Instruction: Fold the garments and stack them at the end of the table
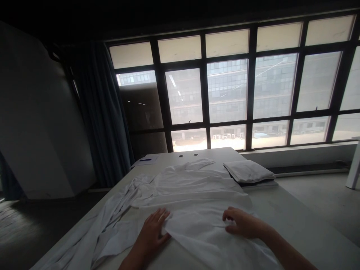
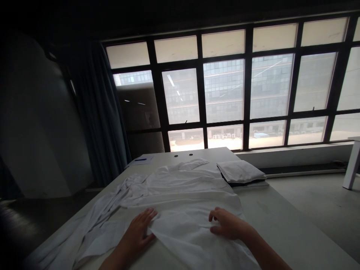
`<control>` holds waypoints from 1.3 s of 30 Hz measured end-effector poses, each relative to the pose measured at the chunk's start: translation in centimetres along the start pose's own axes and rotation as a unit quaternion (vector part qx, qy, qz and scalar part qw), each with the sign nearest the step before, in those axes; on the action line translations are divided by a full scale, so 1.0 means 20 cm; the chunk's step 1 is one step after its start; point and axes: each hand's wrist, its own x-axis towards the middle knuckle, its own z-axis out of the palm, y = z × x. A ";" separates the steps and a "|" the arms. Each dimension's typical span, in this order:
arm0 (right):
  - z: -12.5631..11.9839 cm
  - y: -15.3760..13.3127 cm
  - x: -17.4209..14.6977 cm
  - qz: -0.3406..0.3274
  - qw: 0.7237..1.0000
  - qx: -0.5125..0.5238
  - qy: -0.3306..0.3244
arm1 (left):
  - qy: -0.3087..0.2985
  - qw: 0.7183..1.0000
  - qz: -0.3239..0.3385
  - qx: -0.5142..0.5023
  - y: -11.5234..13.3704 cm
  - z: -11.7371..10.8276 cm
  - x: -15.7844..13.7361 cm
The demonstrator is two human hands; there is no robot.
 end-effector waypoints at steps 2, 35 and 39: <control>0.04 0.01 0.02 -0.004 0.999 -0.022 0.029 | -0.039 0.999 -0.034 -0.007 -0.01 0.01 -0.02; 0.33 -0.24 0.44 -0.030 0.988 -0.147 0.040 | -0.143 0.986 -0.075 0.045 -0.19 0.11 -0.05; 0.53 -0.45 0.71 -0.103 0.990 -0.092 0.017 | -0.150 0.986 -0.060 0.044 -0.20 0.10 -0.05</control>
